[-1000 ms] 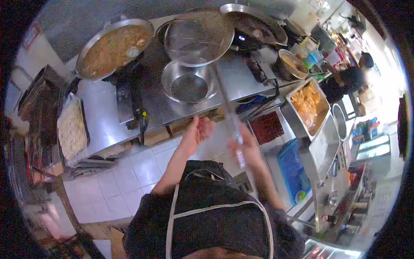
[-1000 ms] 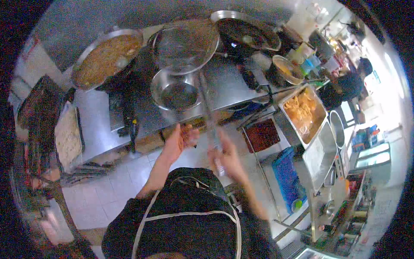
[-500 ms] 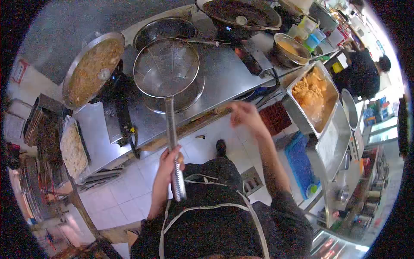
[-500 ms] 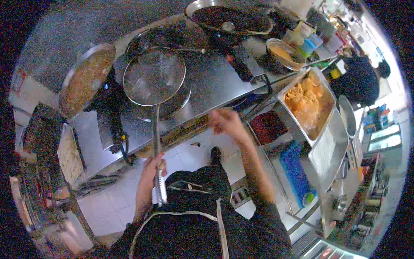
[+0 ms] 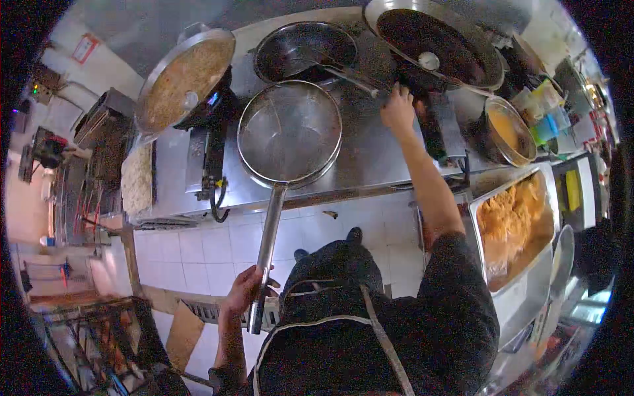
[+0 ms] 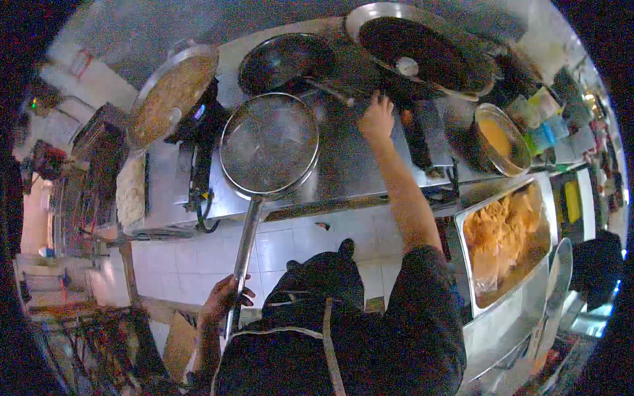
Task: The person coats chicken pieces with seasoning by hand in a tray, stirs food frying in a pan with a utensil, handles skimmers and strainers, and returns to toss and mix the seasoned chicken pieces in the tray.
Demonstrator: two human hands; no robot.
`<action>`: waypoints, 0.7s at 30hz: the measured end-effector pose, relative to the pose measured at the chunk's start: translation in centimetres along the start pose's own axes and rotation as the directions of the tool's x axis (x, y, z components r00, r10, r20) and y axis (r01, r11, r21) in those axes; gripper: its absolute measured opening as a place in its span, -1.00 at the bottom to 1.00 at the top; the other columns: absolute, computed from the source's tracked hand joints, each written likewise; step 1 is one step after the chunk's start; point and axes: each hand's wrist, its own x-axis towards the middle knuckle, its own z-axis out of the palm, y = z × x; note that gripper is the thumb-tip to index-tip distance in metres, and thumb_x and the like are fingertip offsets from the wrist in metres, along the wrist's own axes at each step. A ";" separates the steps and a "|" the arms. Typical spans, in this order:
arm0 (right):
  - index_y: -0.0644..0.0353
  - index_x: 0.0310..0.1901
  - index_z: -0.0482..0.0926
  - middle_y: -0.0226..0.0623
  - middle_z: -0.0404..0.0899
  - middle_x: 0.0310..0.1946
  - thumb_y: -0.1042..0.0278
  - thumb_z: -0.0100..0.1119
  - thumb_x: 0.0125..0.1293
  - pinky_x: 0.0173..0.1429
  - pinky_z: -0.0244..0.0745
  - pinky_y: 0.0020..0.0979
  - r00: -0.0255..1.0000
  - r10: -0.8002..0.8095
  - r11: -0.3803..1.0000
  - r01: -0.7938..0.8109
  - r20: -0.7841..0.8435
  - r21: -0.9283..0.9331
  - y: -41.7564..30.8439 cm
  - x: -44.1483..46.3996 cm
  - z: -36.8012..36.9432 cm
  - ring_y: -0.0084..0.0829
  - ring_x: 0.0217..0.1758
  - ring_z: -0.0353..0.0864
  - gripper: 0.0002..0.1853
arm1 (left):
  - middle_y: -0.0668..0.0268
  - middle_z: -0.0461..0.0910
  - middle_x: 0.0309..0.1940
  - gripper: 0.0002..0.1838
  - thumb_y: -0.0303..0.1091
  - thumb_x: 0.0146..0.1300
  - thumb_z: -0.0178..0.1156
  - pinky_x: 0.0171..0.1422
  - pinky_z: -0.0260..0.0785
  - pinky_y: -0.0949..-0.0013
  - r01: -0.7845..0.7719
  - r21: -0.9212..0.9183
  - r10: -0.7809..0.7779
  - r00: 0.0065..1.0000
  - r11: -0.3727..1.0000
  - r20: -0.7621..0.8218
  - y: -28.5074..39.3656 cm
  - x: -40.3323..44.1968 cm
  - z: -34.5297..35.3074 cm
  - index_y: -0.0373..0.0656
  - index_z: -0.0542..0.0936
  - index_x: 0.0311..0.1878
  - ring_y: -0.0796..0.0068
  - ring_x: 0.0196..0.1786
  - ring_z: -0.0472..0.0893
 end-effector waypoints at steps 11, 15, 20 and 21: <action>0.24 -0.20 0.54 0.06 0.56 -0.36 0.13 0.11 0.08 -0.18 0.49 -0.15 0.855 -0.212 0.977 0.187 0.473 0.101 0.8 4.1 5.1 -0.03 -0.24 0.58 -0.64 | 0.01 0.57 -0.26 -0.56 -0.08 0.31 -0.05 -0.17 0.47 0.29 -0.120 -0.229 0.140 0.988 0.966 0.073 -1.3 0.6 -0.2 -0.28 0.36 0.03 0.29 -0.36 0.61; 0.23 -0.03 0.43 0.02 0.53 -0.45 0.22 0.08 0.09 -0.22 0.46 -0.18 0.455 -0.843 0.483 0.875 0.286 0.032 2.1 6.2 4.5 0.02 -0.35 0.54 -0.59 | 0.05 0.58 -0.22 -0.49 -0.10 0.30 -0.01 -0.18 0.47 0.35 -0.125 -0.258 0.166 0.976 0.958 0.144 -1.8 0.4 -0.4 -0.29 0.28 0.15 0.35 -0.33 0.61; 0.12 -0.13 0.42 -0.34 0.36 -0.65 0.09 0.07 0.21 -0.62 0.21 -0.44 0.675 -0.138 0.726 -0.428 0.725 0.538 -4.0 4.5 -5.3 -0.39 -0.70 0.29 -0.68 | 0.07 0.59 -0.22 -0.47 -0.15 0.28 0.03 -0.19 0.48 0.42 -0.079 -0.291 0.145 0.966 0.954 0.215 -2.2 0.8 -1.9 -0.30 0.26 0.19 0.38 -0.30 0.61; 0.11 -0.16 0.43 -0.39 0.34 -0.67 0.05 0.06 0.23 -0.66 0.16 -0.49 0.732 -0.114 0.766 -0.365 0.671 0.529 -5.1 4.4 -6.5 -0.47 -0.73 0.24 -0.69 | 0.08 0.59 -0.22 -0.45 -0.12 0.27 0.04 -0.17 0.48 0.42 -0.018 -0.260 0.065 0.982 0.965 0.175 -2.3 1.0 -2.3 -0.29 0.26 0.20 0.37 -0.31 0.61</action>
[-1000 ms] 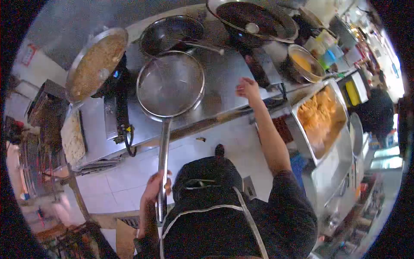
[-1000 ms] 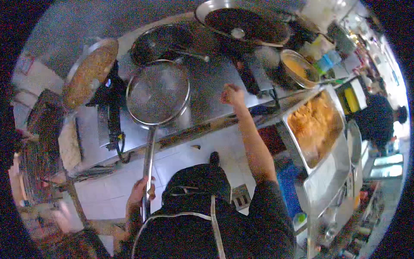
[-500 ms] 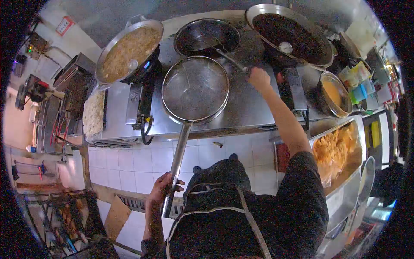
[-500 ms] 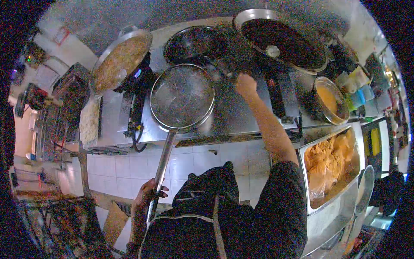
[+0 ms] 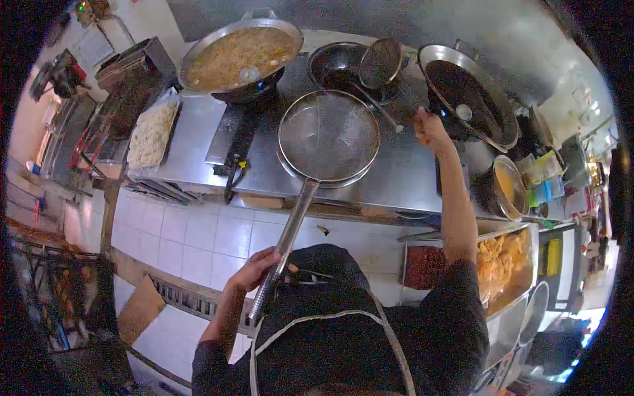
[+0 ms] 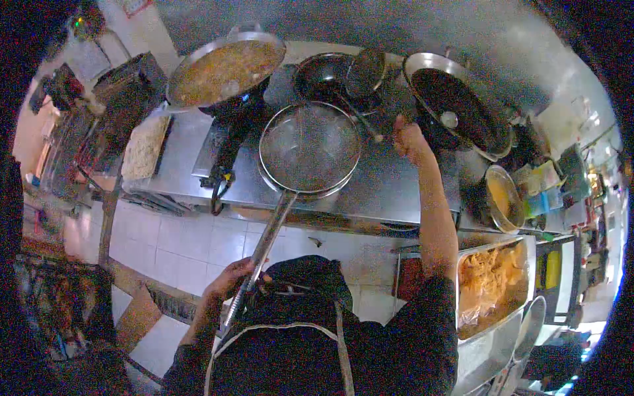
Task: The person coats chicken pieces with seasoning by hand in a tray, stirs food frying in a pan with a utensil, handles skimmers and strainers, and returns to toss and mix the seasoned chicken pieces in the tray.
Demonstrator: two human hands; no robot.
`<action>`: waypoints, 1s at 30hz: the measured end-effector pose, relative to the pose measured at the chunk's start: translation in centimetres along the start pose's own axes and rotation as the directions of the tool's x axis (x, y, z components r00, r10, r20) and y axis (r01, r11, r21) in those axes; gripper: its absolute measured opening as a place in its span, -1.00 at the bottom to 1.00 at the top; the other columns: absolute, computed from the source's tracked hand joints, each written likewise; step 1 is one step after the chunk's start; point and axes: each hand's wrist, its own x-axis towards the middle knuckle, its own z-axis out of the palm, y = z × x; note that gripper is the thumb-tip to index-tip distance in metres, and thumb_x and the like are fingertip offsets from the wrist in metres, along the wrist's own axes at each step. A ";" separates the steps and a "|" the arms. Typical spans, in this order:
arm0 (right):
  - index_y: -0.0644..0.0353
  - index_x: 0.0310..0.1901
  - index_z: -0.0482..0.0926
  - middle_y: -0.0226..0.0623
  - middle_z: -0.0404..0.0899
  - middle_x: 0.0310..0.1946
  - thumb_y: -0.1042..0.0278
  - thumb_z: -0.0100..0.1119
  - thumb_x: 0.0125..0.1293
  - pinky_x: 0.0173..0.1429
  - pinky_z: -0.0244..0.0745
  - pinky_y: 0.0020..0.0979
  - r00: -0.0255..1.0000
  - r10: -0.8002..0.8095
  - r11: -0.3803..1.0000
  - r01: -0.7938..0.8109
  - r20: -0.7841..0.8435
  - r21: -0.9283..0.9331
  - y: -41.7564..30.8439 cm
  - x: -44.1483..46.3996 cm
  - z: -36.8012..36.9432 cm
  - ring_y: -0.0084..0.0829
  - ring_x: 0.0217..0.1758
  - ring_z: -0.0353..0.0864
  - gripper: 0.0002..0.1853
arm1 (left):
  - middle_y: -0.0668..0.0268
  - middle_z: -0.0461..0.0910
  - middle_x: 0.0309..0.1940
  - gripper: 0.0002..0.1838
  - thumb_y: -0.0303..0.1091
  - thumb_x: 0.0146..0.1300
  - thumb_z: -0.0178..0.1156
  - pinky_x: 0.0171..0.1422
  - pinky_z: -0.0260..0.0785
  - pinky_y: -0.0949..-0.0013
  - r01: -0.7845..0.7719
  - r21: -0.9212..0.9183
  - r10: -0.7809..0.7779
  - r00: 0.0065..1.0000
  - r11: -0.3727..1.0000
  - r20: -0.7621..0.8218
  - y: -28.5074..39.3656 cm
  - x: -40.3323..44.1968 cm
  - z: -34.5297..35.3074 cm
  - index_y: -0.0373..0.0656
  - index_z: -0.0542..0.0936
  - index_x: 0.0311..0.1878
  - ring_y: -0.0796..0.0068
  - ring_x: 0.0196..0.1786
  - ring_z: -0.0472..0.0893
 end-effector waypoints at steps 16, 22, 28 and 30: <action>0.21 -0.32 0.37 -0.23 0.49 -0.57 0.46 -0.07 0.22 -0.70 0.20 -0.45 0.994 0.002 0.832 0.060 -0.111 0.552 -9.0 -1.3 9.1 -0.44 -0.67 0.42 -0.96 | 0.10 0.55 -0.13 -0.37 0.12 0.26 -0.08 -0.13 0.49 0.32 -0.098 0.001 0.097 0.988 0.995 0.121 -0.4 1.0 -1.6 -0.21 0.28 0.20 0.34 -0.24 0.60; 0.23 -0.36 0.36 -0.24 0.44 -0.61 0.59 -0.16 0.17 -0.71 0.15 -0.46 0.992 0.106 0.843 -0.056 -0.065 0.535 -8.8 -1.8 12.3 -0.46 -0.69 0.38 -0.92 | 0.09 0.54 -0.13 -0.44 0.00 0.26 -0.01 -0.21 0.50 0.36 -0.171 -0.200 0.192 0.977 0.965 0.090 -0.7 0.3 -1.5 -0.22 0.28 0.18 0.34 -0.23 0.60; 0.20 -0.22 0.38 -0.27 0.47 -0.58 0.38 -0.05 0.23 -0.68 0.18 -0.50 0.990 0.142 0.877 -0.135 0.020 0.461 -7.4 -0.9 11.3 -0.49 -0.66 0.40 -0.87 | 0.21 0.58 -0.30 -0.58 -0.16 0.26 0.06 -0.47 0.45 0.48 -0.176 0.099 0.166 0.981 0.979 0.097 -1.1 0.8 -1.0 -0.21 0.32 0.09 0.48 -0.54 0.56; 0.20 -0.16 0.39 -0.28 0.48 -0.56 0.31 0.00 0.25 -0.66 0.20 -0.51 0.984 0.125 0.839 -0.174 0.128 0.516 -6.8 -0.9 10.8 -0.50 -0.65 0.41 -0.80 | 0.22 0.58 -0.35 -0.61 -0.17 0.29 0.01 -0.51 0.44 0.46 -0.190 0.105 0.183 0.980 0.976 0.073 -0.7 0.3 -0.3 -0.21 0.32 0.07 0.49 -0.58 0.56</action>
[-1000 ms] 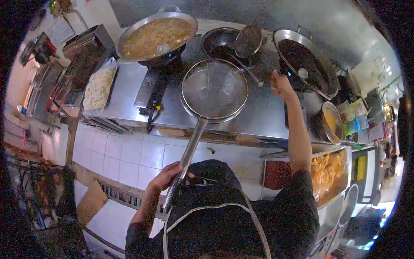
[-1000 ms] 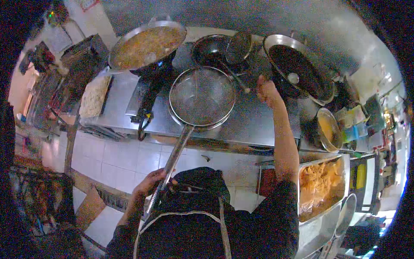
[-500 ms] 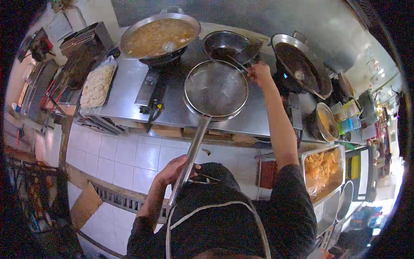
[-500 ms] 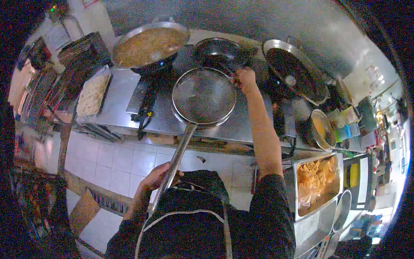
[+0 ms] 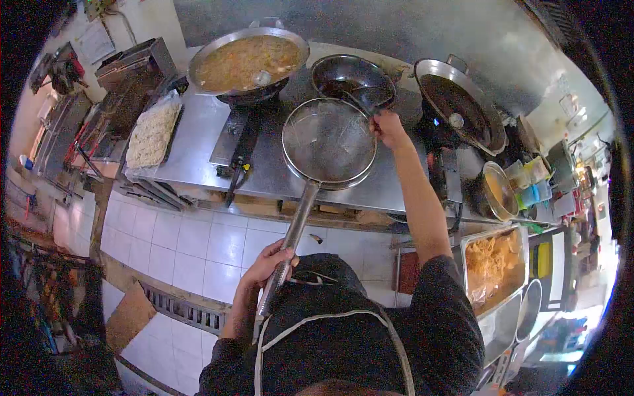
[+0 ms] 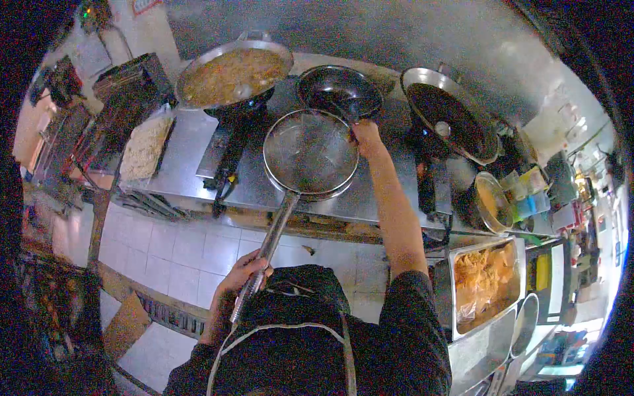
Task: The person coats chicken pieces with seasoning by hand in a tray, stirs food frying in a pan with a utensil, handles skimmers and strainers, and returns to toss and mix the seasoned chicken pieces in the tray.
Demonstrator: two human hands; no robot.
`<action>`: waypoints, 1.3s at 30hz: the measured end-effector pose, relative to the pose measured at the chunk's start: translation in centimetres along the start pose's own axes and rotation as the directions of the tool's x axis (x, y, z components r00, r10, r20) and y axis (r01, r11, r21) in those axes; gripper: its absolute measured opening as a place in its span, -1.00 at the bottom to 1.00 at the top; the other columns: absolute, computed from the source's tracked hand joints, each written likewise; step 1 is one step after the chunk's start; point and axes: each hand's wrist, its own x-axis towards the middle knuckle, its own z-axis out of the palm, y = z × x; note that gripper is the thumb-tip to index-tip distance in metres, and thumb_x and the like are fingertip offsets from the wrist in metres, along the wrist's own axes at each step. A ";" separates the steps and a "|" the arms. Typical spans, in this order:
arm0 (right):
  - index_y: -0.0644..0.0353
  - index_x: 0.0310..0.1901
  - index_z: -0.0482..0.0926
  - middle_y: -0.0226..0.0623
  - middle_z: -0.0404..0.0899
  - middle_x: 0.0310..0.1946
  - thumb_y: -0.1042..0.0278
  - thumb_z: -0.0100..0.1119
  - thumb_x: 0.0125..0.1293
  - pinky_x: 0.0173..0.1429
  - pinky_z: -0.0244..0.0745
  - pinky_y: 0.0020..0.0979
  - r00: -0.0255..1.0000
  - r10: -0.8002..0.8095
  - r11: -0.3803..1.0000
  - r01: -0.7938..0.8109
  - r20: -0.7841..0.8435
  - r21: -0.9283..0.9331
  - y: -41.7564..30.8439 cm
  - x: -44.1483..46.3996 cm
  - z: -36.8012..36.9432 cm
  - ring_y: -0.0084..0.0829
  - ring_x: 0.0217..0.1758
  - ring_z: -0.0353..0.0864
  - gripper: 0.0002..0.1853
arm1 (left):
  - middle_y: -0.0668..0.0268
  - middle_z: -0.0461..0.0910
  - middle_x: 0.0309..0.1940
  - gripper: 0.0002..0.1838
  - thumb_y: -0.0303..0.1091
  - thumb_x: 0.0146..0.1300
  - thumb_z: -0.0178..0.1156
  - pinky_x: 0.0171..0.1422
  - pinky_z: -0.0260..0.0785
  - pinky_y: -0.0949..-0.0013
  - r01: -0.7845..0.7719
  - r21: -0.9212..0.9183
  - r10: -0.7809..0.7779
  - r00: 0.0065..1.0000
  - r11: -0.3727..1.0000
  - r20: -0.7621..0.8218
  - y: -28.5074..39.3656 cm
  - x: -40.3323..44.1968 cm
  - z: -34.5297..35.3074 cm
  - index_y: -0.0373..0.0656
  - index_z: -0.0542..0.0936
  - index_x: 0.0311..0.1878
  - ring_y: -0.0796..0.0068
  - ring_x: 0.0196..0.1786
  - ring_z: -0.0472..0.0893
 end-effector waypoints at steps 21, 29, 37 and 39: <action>0.21 0.00 0.43 -0.30 0.57 -0.47 0.10 0.08 0.26 -0.45 0.43 -0.50 0.946 0.297 0.929 -0.253 -0.134 0.270 22.2 -23.6 -12.0 -0.53 -0.48 0.54 -0.61 | 0.41 0.51 -0.49 -0.60 -0.27 0.07 0.29 -0.47 0.30 0.49 0.161 0.040 -0.124 0.877 0.986 -0.465 -19.1 4.7 -9.7 -0.26 0.50 -0.05 0.59 -0.54 0.44; 0.17 -0.35 0.52 -0.24 0.56 -0.56 0.08 0.16 0.14 -0.54 0.40 -0.37 0.925 -0.145 0.895 -0.027 -0.350 -0.445 66.1 -28.5 -16.7 -0.43 -0.63 0.51 -0.71 | 0.40 0.48 -0.64 -0.66 -0.14 0.02 0.32 -0.66 0.12 0.51 0.433 0.291 -0.224 0.808 0.853 -0.545 -25.0 3.0 -13.8 -0.22 0.62 -0.26 0.62 -0.74 0.31; 0.35 -0.29 0.51 -0.20 0.55 -0.59 0.39 0.09 0.18 -0.50 0.51 -0.23 0.604 0.665 0.677 -0.239 -0.439 0.696 57.8 -45.7 -15.0 -0.29 -0.59 0.56 -0.82 | 0.47 0.30 -0.75 -0.73 -0.14 0.10 0.24 -0.70 0.04 0.47 0.533 0.366 -0.391 0.831 0.763 -0.396 -29.5 5.7 -16.5 -0.13 0.59 -0.25 0.63 -0.78 0.20; 0.34 -0.18 0.50 -0.18 0.58 -0.52 0.37 0.12 0.18 -0.45 0.53 -0.29 0.598 0.491 0.871 -0.346 -0.633 0.348 53.9 -47.7 -15.1 -0.34 -0.53 0.59 -0.77 | 0.49 0.25 -0.78 -0.75 -0.14 0.12 0.22 -0.70 0.02 0.46 0.525 0.268 -0.424 0.833 0.808 -0.355 -30.9 7.2 -16.0 -0.10 0.58 -0.25 0.63 -0.79 0.17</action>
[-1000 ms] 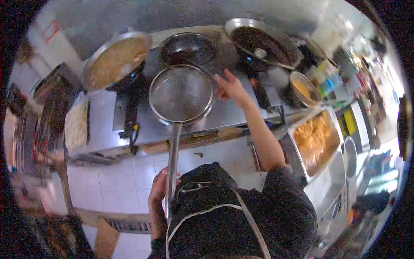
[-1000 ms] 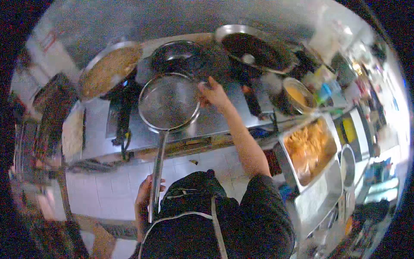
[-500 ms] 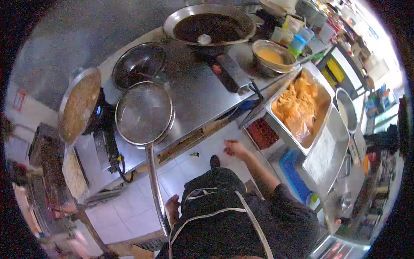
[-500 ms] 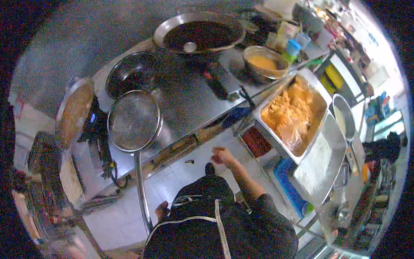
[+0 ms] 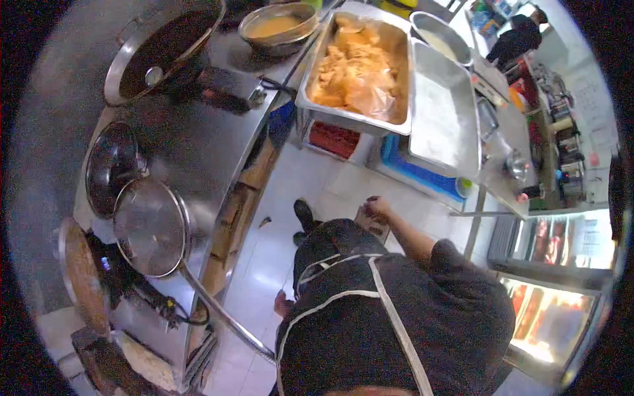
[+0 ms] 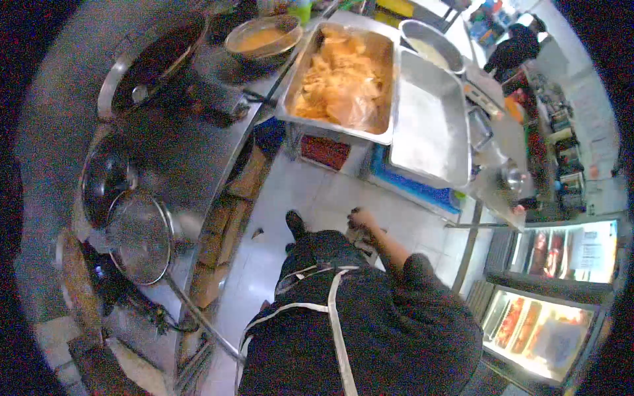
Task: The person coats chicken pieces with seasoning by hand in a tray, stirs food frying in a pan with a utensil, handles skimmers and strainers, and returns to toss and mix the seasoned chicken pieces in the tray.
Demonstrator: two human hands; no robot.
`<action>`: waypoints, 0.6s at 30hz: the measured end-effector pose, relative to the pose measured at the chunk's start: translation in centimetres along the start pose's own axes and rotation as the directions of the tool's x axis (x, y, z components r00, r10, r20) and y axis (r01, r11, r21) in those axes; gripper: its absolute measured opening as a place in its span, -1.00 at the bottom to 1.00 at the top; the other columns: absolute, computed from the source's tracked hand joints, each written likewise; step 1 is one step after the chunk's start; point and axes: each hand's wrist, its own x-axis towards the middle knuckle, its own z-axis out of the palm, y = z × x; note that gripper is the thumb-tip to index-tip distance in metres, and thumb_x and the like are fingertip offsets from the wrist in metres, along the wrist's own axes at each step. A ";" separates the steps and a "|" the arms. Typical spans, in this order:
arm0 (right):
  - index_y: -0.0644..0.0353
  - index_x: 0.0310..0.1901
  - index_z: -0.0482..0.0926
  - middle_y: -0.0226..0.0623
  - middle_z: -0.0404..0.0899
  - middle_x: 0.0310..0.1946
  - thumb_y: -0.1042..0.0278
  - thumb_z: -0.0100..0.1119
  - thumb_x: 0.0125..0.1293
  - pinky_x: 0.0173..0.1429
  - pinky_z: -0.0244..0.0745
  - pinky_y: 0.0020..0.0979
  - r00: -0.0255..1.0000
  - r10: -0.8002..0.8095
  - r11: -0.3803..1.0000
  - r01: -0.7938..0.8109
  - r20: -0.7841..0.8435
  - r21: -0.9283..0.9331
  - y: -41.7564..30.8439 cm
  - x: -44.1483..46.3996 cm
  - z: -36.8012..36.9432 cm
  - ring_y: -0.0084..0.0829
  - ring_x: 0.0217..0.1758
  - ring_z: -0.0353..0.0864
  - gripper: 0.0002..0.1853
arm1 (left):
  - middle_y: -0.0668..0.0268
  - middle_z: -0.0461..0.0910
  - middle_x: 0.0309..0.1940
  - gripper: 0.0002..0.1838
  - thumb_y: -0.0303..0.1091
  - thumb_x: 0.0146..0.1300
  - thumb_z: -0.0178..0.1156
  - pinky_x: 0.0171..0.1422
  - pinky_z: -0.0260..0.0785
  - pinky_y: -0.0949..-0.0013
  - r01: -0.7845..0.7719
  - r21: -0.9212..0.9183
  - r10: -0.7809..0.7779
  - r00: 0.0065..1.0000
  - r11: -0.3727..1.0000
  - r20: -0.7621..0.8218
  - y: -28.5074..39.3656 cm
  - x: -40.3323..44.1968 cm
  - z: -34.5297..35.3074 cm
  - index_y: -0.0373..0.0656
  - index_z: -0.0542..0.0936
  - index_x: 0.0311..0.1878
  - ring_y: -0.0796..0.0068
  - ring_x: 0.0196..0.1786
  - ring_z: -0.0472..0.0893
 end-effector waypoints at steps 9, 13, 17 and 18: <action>0.32 -0.17 0.53 -0.26 0.58 -0.48 0.30 0.16 0.18 -0.36 0.45 -0.53 0.816 -0.516 0.823 0.557 -0.261 0.112 -24.3 -7.8 -3.4 -0.56 -0.45 0.54 -0.74 | 0.55 0.23 -0.72 -0.74 -0.17 0.13 0.24 -0.62 0.01 0.57 -0.297 -0.028 0.297 0.955 0.954 -0.007 13.8 -6.0 15.3 -0.17 0.55 -0.27 0.74 -0.67 0.18; 0.47 -0.10 0.38 -0.14 0.52 -0.24 0.39 0.05 0.24 -0.06 0.52 -0.43 0.836 -0.319 0.648 0.537 -0.447 0.541 -32.6 -8.9 -8.9 -0.34 -0.24 0.58 -0.70 | 0.50 0.31 -0.62 -0.73 -0.18 0.24 0.12 -0.53 0.10 0.61 -0.421 -0.022 0.416 0.886 0.907 0.205 23.2 -5.9 26.4 -0.18 0.50 -0.13 0.74 -0.59 0.26; 0.40 -0.20 0.34 -0.17 0.45 -0.26 0.43 0.02 0.23 -0.06 0.53 -0.42 0.990 -0.102 0.189 -0.079 0.099 0.979 -35.2 -7.1 -12.9 -0.31 -0.10 0.52 -0.79 | 0.45 0.40 -0.52 -0.72 -0.31 0.26 0.07 -0.43 0.21 0.59 -0.737 0.001 0.574 0.528 0.676 0.626 35.5 -14.8 43.7 -0.23 0.43 -0.01 0.70 -0.53 0.32; 0.40 -0.20 0.34 -0.17 0.45 -0.26 0.43 0.02 0.23 -0.06 0.53 -0.42 0.988 -0.095 0.179 -0.100 0.119 0.979 -34.4 -5.0 -13.7 -0.31 -0.10 0.52 -0.79 | 0.45 0.42 -0.48 -0.71 -0.36 0.25 0.09 -0.40 0.23 0.58 -0.745 -0.009 0.545 0.481 0.668 0.687 37.1 -16.6 47.6 -0.23 0.42 0.00 0.70 -0.50 0.34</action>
